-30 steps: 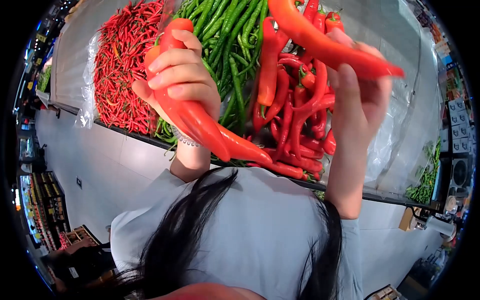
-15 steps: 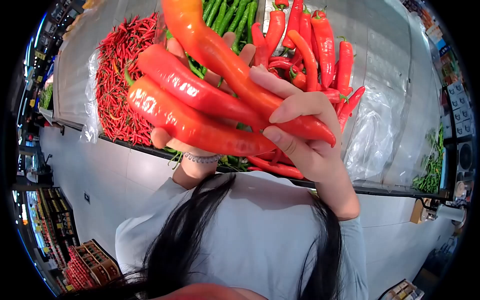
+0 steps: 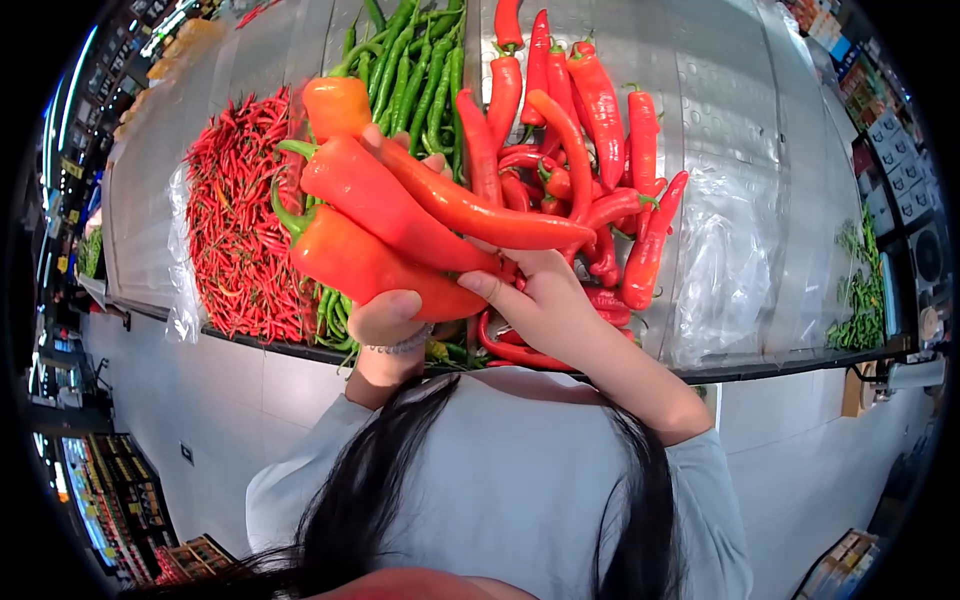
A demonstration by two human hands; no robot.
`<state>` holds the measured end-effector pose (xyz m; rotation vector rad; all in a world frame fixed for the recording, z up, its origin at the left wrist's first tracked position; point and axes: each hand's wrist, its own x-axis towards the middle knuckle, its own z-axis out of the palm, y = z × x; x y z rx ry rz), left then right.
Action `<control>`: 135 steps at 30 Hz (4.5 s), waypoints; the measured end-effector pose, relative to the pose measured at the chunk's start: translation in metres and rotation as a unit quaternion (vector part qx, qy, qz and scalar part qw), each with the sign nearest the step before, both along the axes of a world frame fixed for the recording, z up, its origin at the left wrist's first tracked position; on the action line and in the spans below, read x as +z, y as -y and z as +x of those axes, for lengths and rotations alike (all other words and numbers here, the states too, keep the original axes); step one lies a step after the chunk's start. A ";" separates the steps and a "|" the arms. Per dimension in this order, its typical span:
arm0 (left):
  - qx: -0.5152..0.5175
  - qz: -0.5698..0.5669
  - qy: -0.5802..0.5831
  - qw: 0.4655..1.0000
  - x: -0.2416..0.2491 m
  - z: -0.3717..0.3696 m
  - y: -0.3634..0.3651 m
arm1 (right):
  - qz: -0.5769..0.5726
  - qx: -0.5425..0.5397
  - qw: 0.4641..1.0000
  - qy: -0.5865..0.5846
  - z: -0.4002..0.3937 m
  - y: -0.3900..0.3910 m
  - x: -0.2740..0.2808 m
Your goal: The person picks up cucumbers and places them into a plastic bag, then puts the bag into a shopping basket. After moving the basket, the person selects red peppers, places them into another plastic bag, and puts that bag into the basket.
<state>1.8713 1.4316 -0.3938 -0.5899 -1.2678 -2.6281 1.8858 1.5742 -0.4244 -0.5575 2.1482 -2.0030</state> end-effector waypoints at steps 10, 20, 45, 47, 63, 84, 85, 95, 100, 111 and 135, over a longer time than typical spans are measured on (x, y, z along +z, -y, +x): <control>-0.071 0.223 0.104 0.967 -0.041 -0.038 0.034 | -0.247 -0.098 0.923 -0.280 -0.009 -0.011 -0.012; -0.094 0.240 -0.023 0.966 -0.068 -0.025 0.091 | 0.324 -0.377 0.827 -0.261 -0.093 -0.109 -0.019; -0.125 0.329 0.024 0.936 -0.088 -0.026 0.105 | 0.380 -0.300 0.723 -0.493 -0.333 -0.079 0.104; -0.165 0.310 -0.011 0.936 -0.074 -0.030 0.098 | 0.145 -0.264 0.871 -0.389 -0.312 -0.088 0.111; -0.213 0.265 -0.047 0.939 -0.056 -0.007 0.096 | 0.483 -0.120 0.850 -0.174 -0.176 0.000 -0.004; -0.324 0.308 -0.002 0.895 -0.048 -0.038 0.093 | 0.297 0.029 0.892 -0.341 -0.010 0.054 0.045; -0.320 0.290 -0.002 0.902 -0.050 -0.039 0.096 | 0.278 0.050 0.895 -0.346 -0.009 0.051 0.040; -0.034 -0.201 -0.095 0.974 -0.043 -0.016 0.055 | -0.159 0.018 0.987 0.017 0.005 0.041 -0.020; 0.073 -0.534 -0.285 0.793 -0.039 -0.012 0.040 | -0.184 -0.045 0.979 -0.076 0.016 0.039 -0.055; -0.015 -0.605 -0.461 0.649 0.018 -0.042 -0.034 | -0.447 -0.153 0.881 -0.035 0.072 -0.087 -0.059; 0.294 -0.648 -0.102 0.695 0.044 -0.331 -0.100 | -0.376 -0.345 0.860 0.009 0.166 -0.163 -0.069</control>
